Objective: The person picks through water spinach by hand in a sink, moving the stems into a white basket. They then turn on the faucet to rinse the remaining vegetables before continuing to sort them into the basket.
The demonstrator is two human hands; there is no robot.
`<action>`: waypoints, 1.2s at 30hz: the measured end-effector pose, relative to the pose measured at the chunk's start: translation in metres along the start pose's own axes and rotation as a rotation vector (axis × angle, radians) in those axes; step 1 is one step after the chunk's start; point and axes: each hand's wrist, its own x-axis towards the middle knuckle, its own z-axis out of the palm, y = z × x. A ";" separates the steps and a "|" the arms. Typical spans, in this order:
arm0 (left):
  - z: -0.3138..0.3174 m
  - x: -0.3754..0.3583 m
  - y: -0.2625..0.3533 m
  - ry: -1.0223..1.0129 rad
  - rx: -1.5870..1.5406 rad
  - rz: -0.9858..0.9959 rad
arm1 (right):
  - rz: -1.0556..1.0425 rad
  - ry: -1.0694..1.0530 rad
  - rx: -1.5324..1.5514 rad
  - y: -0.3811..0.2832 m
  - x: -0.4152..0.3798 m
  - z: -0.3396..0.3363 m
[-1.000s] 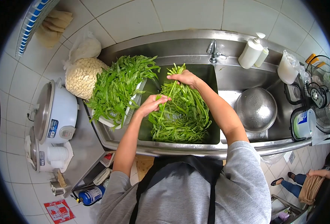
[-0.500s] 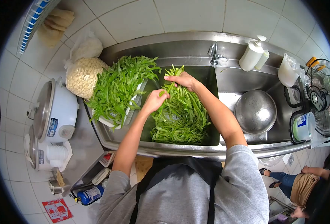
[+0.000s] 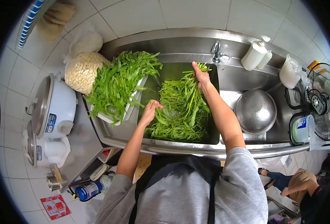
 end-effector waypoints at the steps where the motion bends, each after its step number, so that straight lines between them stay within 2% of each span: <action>1: 0.003 -0.001 0.004 -0.020 -0.058 0.020 | 0.005 -0.001 -0.002 0.000 0.000 0.002; 2: 0.011 -0.002 0.007 -0.018 -0.058 0.016 | -0.004 0.025 -0.025 0.000 0.000 0.004; 4: 0.038 -0.011 0.050 -0.147 0.267 0.131 | -0.008 0.048 -0.052 0.003 -0.005 0.012; 6: 0.055 -0.008 0.062 -0.204 0.335 0.116 | -0.013 0.071 -0.057 0.004 -0.014 0.026; 7: 0.059 -0.005 0.069 -0.218 0.473 0.085 | 0.012 0.089 -0.075 0.004 -0.021 0.032; 10: 0.062 -0.002 0.078 -0.217 0.510 0.100 | -0.008 0.029 -0.079 -0.003 -0.040 0.040; 12: 0.054 -0.003 0.078 -0.180 0.450 0.145 | 0.011 -0.040 -0.182 -0.008 -0.040 0.034; 14: 0.037 0.001 0.079 -0.246 0.365 0.081 | -0.195 -0.260 -0.379 -0.007 -0.037 0.025; 15: 0.030 0.002 0.080 -0.284 0.290 0.088 | -0.115 -0.242 -0.522 -0.013 -0.039 0.022; 19: 0.014 0.006 0.082 -0.283 0.210 0.065 | -0.150 -0.315 -0.690 -0.015 -0.041 0.013; 22: 0.014 0.011 0.072 -0.232 0.069 0.036 | -0.169 -0.395 -0.626 -0.009 -0.037 0.013; 24: 0.020 0.014 0.064 -0.079 -0.109 -0.135 | -0.145 -0.325 -0.652 -0.006 -0.039 0.014; 26: 0.021 0.015 0.058 -0.015 -0.189 -0.172 | -0.307 -0.341 -0.589 0.000 -0.045 0.017; 27: 0.019 0.019 0.045 0.096 -0.342 -0.275 | -0.300 -0.223 -0.530 -0.002 -0.050 0.018; 28: 0.017 0.020 0.037 0.208 -0.495 -0.379 | -0.301 -0.223 -0.529 0.001 -0.042 0.015; 30: 0.010 0.015 0.025 0.218 -0.484 -0.313 | -0.293 -0.231 -0.544 -0.005 -0.036 0.011; 31: 0.008 0.016 0.023 0.238 -0.477 -0.246 | -0.195 -0.263 -0.637 -0.012 -0.038 0.007; 32: 0.004 0.015 0.021 0.260 -0.471 -0.182 | -0.195 -0.260 -0.633 -0.018 -0.041 0.004; 33: 0.000 0.015 0.027 0.208 -0.401 -0.100 | -0.194 -0.280 -0.716 -0.029 -0.058 0.006; 34: 0.002 0.015 0.044 0.209 -0.402 -0.101 | -0.195 -0.301 -0.800 -0.034 -0.069 0.009; 36: 0.007 0.015 0.084 0.083 -0.010 -0.097 | -0.227 -0.316 -0.790 -0.031 -0.073 0.016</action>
